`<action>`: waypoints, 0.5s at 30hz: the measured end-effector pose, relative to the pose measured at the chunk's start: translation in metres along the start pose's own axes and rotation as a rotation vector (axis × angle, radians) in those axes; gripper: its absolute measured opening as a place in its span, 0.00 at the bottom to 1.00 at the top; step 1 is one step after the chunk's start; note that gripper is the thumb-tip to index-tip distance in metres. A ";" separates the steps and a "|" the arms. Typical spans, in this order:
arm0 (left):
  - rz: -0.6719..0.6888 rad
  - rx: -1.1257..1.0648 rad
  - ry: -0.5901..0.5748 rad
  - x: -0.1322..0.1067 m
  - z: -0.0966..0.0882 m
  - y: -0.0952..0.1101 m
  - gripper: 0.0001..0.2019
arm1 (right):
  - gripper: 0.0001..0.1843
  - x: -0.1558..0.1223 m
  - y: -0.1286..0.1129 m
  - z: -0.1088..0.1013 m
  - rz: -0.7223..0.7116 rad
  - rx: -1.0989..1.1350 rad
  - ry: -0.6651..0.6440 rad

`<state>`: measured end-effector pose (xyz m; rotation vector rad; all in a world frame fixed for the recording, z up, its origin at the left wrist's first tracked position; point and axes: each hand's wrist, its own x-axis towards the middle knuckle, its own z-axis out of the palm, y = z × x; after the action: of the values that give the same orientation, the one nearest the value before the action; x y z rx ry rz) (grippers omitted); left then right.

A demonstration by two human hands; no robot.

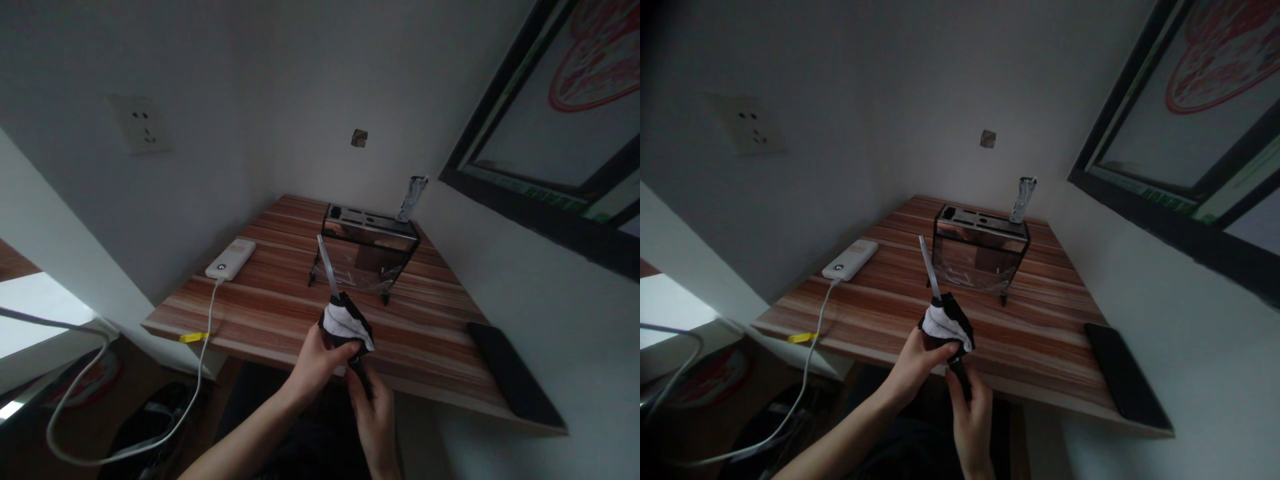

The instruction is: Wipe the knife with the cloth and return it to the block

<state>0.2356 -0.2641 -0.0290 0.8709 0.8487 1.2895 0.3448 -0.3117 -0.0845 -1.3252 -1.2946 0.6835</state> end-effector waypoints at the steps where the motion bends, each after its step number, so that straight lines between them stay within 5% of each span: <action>1: -0.003 0.003 0.007 -0.001 0.000 0.000 0.17 | 0.23 -0.001 0.001 0.000 0.005 0.002 0.001; 15: 0.002 -0.055 0.028 0.002 -0.003 0.000 0.16 | 0.22 -0.004 0.000 0.001 0.024 0.024 0.009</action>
<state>0.2333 -0.2619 -0.0306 0.8125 0.8307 1.3235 0.3428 -0.3145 -0.0862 -1.3245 -1.2611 0.7066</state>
